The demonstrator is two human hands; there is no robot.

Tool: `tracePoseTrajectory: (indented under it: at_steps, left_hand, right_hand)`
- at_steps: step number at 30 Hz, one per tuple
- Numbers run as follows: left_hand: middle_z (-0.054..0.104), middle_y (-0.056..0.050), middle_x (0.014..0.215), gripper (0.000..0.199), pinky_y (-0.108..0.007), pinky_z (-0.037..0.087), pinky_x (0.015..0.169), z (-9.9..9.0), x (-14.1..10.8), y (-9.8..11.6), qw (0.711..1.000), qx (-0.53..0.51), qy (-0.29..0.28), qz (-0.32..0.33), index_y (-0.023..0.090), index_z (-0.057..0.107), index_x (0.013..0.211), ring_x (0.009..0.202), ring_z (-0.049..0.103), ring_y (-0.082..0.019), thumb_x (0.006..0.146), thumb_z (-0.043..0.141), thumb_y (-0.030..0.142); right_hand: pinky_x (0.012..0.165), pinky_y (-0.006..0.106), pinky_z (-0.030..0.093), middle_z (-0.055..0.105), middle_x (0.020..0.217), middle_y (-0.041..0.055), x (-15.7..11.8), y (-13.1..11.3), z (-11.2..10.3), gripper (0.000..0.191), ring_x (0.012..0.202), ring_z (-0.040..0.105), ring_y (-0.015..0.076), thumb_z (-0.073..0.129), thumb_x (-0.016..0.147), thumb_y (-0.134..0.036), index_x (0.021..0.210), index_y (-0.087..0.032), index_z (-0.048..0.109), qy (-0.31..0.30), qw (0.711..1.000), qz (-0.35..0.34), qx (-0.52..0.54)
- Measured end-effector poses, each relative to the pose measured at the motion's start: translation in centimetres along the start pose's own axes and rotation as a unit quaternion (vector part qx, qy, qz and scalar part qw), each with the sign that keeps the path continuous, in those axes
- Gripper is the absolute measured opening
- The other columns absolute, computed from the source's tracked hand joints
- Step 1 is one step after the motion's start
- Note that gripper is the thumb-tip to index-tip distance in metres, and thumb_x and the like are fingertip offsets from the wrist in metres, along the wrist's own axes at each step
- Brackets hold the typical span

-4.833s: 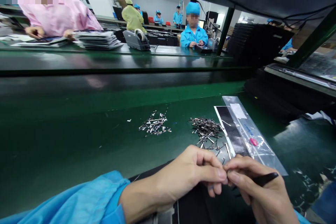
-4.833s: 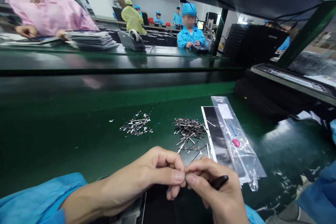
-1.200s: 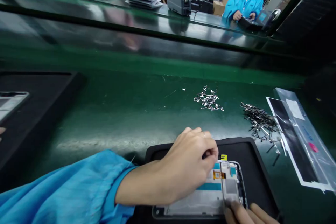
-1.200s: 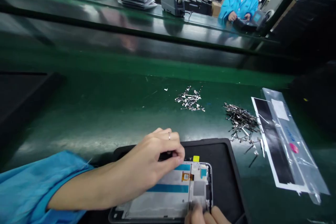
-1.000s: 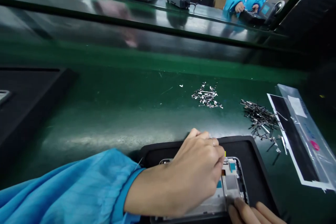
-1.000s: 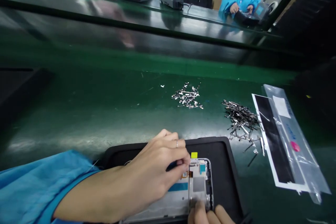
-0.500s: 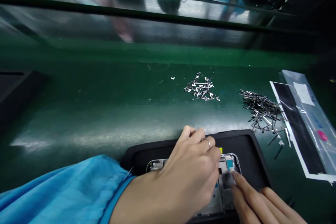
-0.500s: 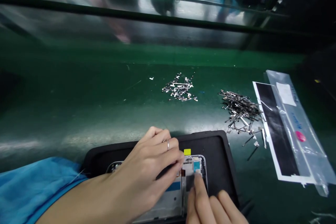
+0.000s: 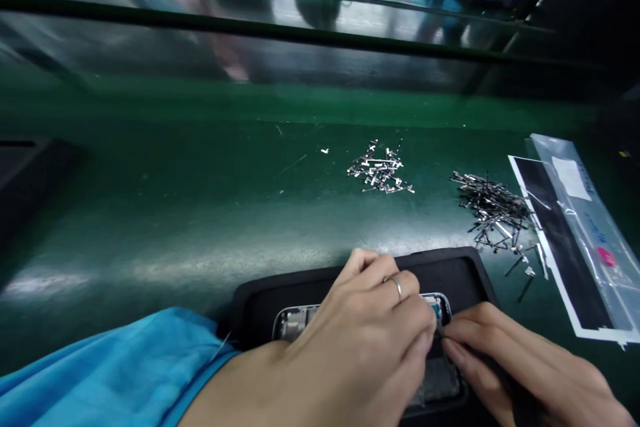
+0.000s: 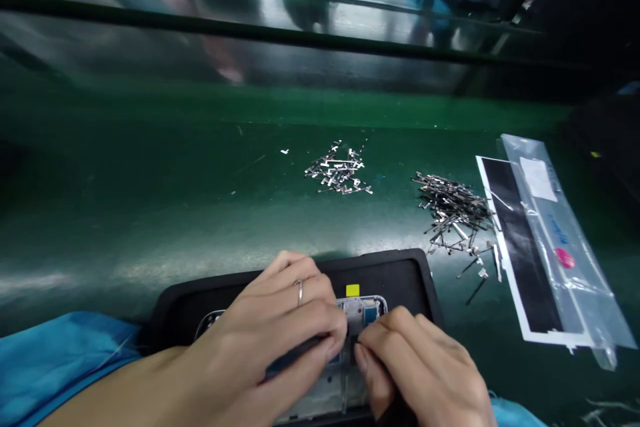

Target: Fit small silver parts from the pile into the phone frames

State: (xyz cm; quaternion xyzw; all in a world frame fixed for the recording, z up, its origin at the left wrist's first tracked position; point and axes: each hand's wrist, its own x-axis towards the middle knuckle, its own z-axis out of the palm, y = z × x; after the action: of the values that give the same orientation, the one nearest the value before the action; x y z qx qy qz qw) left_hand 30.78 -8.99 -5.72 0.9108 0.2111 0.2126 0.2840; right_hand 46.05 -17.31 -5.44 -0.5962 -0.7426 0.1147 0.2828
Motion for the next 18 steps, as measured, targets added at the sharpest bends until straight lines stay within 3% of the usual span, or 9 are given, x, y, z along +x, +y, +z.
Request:
tracePoseTrajectory:
  at_steps: [3, 5, 7, 10, 13, 18]
  left_hand:
    - [0.054, 0.0, 0.065, 0.031, -0.035, 0.029, 0.071, 0.8, -0.2, -0.3, 0.978, 0.123, 0.112, 0.126, 0.013, 0.056, 0.065, 0.063, 0.042, -0.014, 0.082, 0.031, 0.005]
    - [0.055, -0.001, 0.067, 0.03, -0.037, 0.028, 0.075, 1.2, -0.4, -0.6, 0.96, 0.159, 0.152, 0.172, 0.012, 0.058, 0.071, 0.066, 0.044, -0.014, 0.082, 0.031, 0.004]
    - [0.053, -0.002, 0.066, 0.028, -0.037, 0.028, 0.074, 1.3, -0.3, -0.8, 0.969, 0.142, 0.133, 0.153, 0.011, 0.057, 0.07, 0.064, 0.042, -0.015, 0.081, 0.032, 0.007]
    - [0.049, -0.002, 0.062, 0.028, -0.034, 0.028, 0.064, 0.8, -0.1, -1.1, 0.995, 0.054, 0.062, 0.054, 0.013, 0.053, 0.062, 0.06, 0.037, -0.015, 0.081, 0.032, 0.012]
    - [0.048, -0.003, 0.064, 0.029, -0.032, 0.026, 0.06, 0.5, 0.1, -1.3, 0.999, 0.008, 0.001, -0.031, 0.013, 0.051, 0.061, 0.063, 0.035, -0.016, 0.083, 0.032, 0.014]
    - [0.05, -0.007, 0.07, 0.03, -0.033, 0.025, 0.06, 1.1, 0.3, -1.6, 0.999, 0.031, 0.012, -0.034, 0.013, 0.051, 0.062, 0.066, 0.035, -0.018, 0.083, 0.03, 0.015]
  right_hand:
    - [0.051, 0.009, 0.041, 0.05, 0.064, -0.0032, 0.4, 0.5, -0.7, 0.013, 0.057, 0.052, 0.0049, 0.042, 0.078, -0.008, 0.077, -0.019, 0.049, -0.092, 0.992, 0.03, 0.079]
    - [0.051, 0.009, 0.041, 0.05, 0.066, -0.0029, 0.6, 0.7, -0.9, 0.012, 0.058, 0.052, 0.0046, 0.042, 0.079, -0.009, 0.075, -0.019, 0.047, -0.124, 0.986, 0.038, 0.108]
    - [0.051, 0.012, 0.042, 0.049, 0.065, -0.0022, 0.6, 0.8, -0.7, 0.011, 0.056, 0.051, 0.0053, 0.042, 0.08, -0.011, 0.073, -0.018, 0.047, -0.118, 0.988, 0.04, 0.087]
    - [0.049, 0.016, 0.042, 0.051, 0.063, -0.001, 0.0, 0.7, -0.1, 0.014, 0.053, 0.051, 0.007, 0.041, 0.08, -0.012, 0.073, -0.018, 0.051, -0.057, 0.998, 0.02, -0.018]
    - [0.05, 0.019, 0.042, 0.055, 0.065, 0.0003, -0.8, 0.7, 0.3, 0.016, 0.054, 0.054, 0.0089, 0.039, 0.08, -0.012, 0.075, -0.016, 0.054, -0.01, 0.989, -0.022, -0.146]
    - [0.055, 0.021, 0.043, 0.058, 0.067, 0.001, -1.5, 0.6, 0.6, 0.014, 0.056, 0.056, 0.0091, 0.042, 0.08, -0.01, 0.077, -0.013, 0.055, -0.007, 0.972, -0.083, -0.222]
